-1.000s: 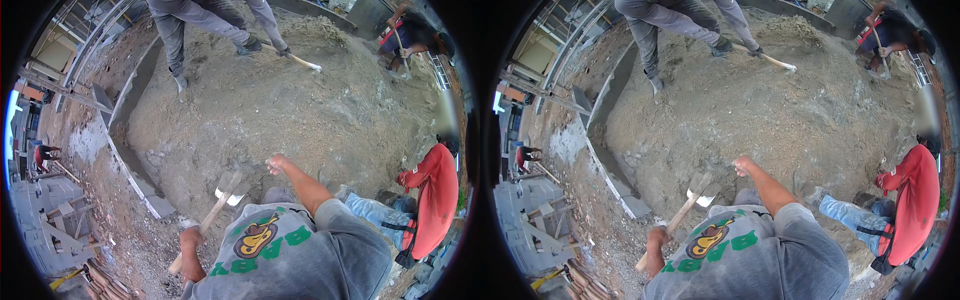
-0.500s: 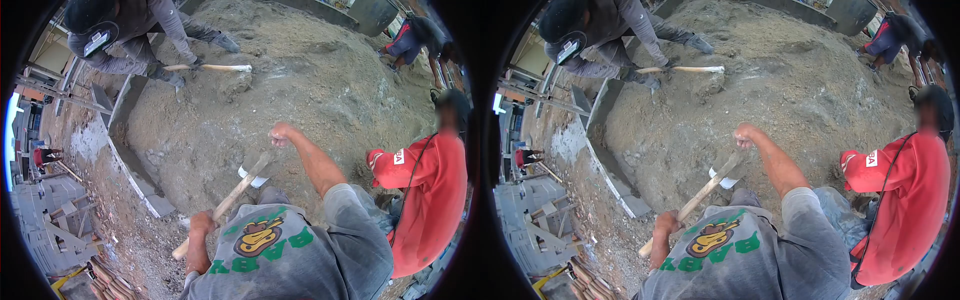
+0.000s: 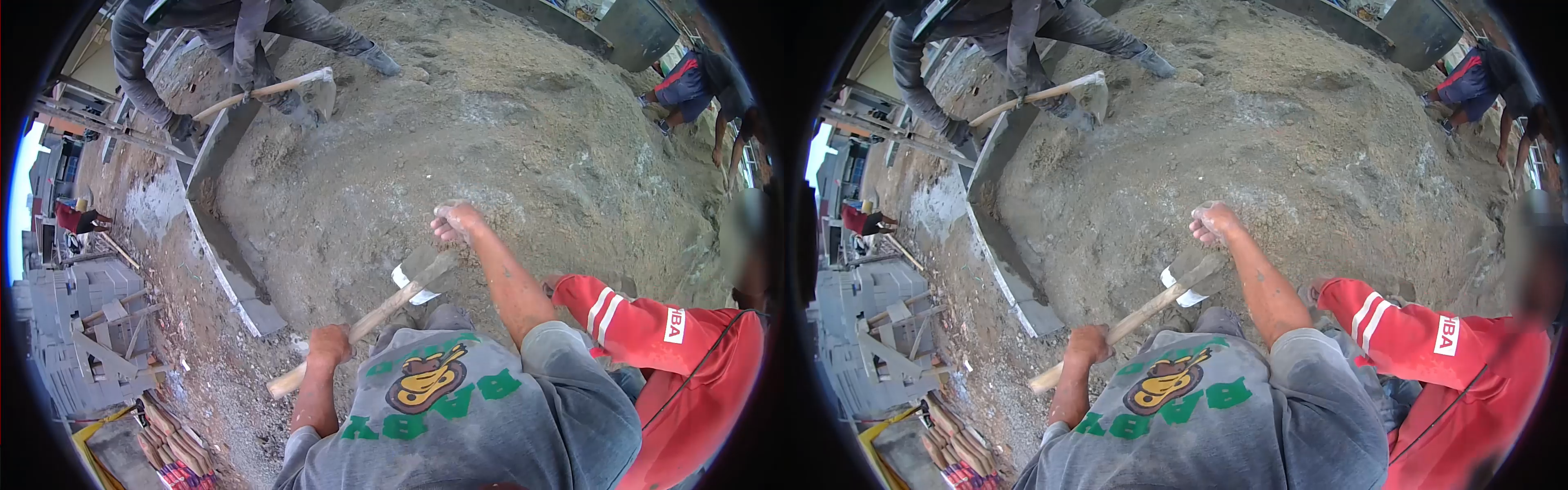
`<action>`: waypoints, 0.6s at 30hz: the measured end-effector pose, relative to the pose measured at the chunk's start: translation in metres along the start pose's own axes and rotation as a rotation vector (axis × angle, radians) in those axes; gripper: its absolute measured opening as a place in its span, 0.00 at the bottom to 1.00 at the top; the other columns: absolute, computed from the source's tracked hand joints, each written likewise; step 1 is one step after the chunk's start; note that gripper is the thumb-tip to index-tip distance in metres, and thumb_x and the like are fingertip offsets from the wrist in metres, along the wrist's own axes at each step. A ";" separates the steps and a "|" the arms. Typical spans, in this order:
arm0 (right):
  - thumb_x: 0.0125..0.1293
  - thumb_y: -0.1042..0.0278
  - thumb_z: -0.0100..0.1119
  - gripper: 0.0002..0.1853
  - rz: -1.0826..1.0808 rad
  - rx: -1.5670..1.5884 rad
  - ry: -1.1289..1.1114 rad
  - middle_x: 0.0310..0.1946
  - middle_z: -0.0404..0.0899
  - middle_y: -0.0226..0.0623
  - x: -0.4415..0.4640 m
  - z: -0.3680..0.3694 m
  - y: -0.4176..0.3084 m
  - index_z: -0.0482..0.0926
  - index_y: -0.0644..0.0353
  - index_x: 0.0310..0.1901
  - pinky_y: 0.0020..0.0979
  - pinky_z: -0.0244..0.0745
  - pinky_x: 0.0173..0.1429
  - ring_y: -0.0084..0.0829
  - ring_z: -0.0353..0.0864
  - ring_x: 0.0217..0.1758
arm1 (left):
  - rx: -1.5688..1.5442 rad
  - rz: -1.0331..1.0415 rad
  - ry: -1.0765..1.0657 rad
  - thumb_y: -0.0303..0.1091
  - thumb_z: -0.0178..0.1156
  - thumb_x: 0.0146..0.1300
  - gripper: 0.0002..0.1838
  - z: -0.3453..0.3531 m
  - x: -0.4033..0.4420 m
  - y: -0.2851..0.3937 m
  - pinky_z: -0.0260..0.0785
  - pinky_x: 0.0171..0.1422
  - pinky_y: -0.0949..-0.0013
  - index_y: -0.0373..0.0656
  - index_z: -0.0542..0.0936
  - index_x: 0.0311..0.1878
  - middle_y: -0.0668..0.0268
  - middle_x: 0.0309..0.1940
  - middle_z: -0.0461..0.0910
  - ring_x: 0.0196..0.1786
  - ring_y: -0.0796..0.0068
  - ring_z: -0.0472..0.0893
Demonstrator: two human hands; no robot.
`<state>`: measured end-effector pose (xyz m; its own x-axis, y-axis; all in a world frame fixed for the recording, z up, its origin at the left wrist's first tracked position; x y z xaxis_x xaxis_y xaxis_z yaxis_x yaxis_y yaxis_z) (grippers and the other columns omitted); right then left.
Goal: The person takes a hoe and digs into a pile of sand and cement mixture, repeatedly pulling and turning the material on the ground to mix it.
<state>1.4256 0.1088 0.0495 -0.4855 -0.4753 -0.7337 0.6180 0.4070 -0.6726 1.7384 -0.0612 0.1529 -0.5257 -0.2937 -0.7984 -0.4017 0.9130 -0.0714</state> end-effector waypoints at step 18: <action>0.59 0.31 0.51 0.38 0.245 -0.349 0.036 0.25 0.81 0.44 -0.037 -0.048 0.031 0.78 0.72 0.33 0.32 0.78 0.26 0.34 0.81 0.22 | 0.143 0.157 0.116 0.41 0.65 0.45 0.20 -0.055 0.023 0.022 0.74 0.47 0.57 0.46 0.79 0.43 0.55 0.35 0.82 0.42 0.55 0.82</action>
<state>1.4332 0.1765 0.0511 -0.3752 -0.3066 -0.8748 0.4745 0.7472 -0.4654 1.6760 -0.0631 0.1655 -0.6591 -0.1676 -0.7332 -0.2019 0.9785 -0.0421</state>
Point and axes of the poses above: each hand's wrist, its own x-axis towards the middle knuckle, its own z-axis out of the palm, y = z × x, the point moved 2 cm from there along x, towards the middle knuckle
